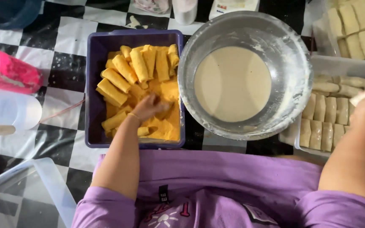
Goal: Dipping cylindrical food items into a liquid batter and then coating them with orange breadcrumbs.
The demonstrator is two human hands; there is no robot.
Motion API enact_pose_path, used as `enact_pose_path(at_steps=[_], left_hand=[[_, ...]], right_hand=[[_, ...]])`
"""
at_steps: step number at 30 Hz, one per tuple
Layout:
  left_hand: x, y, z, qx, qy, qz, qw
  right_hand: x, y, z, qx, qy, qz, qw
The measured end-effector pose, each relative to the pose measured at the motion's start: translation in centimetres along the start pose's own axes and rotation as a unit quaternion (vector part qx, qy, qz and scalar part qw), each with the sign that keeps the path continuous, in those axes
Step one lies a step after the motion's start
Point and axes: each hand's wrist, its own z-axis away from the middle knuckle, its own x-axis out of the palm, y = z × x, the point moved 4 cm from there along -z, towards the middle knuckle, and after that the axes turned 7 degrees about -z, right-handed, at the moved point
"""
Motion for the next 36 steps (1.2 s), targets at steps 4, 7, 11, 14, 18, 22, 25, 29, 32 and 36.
enact_pose_path(at_steps=[4, 7, 11, 14, 18, 22, 25, 29, 32, 36], left_hand=[[-1.0, 1.7, 0.4, -0.392, -0.272, 0.293, 0.829], [-1.1, 1.7, 0.5, -0.372, -0.249, 0.335, 0.829], [3.0, -0.1, 1.3, -0.269, -0.157, 0.322, 0.894], [1.8, 0.2, 1.7, -0.24, -0.189, 0.293, 0.906], [4.2, 0.7, 2.0, -0.28, -0.252, 0.277, 0.884], [3.4, 3.0, -0.3, -0.22, -0.319, 0.291, 0.875], [7.8, 1.7, -1.2, -0.142, -0.334, 0.155, 0.919], [6.9, 0.5, -1.7, -0.264, -0.248, 0.096, 0.927], [3.3, -0.7, -0.9, -0.309, -0.163, 0.157, 0.924], [4.6, -0.6, -0.6, -0.338, -0.196, 0.187, 0.901]], right_hand=[[2.4, -16.4, 10.3, -0.048, -0.261, -0.293, 0.919], [4.9, -25.8, 20.5, -0.125, -0.373, -0.168, 0.904], [17.6, -18.6, 24.9, -0.23, -0.429, 0.117, 0.865], [19.2, -20.8, 28.5, -0.284, -0.438, 0.318, 0.791], [18.6, -21.5, 31.9, -0.324, -0.446, 0.355, 0.755], [18.3, -21.9, 33.3, 0.023, -0.525, 0.03, 0.851], [15.2, -25.6, 36.4, 0.275, -0.537, -0.255, 0.756], [15.1, -26.7, 37.0, 0.402, -0.525, -0.418, 0.623], [13.4, -28.8, 38.4, 0.311, -0.554, -0.305, 0.709], [11.7, -30.1, 41.2, 0.175, -0.569, -0.27, 0.756]])
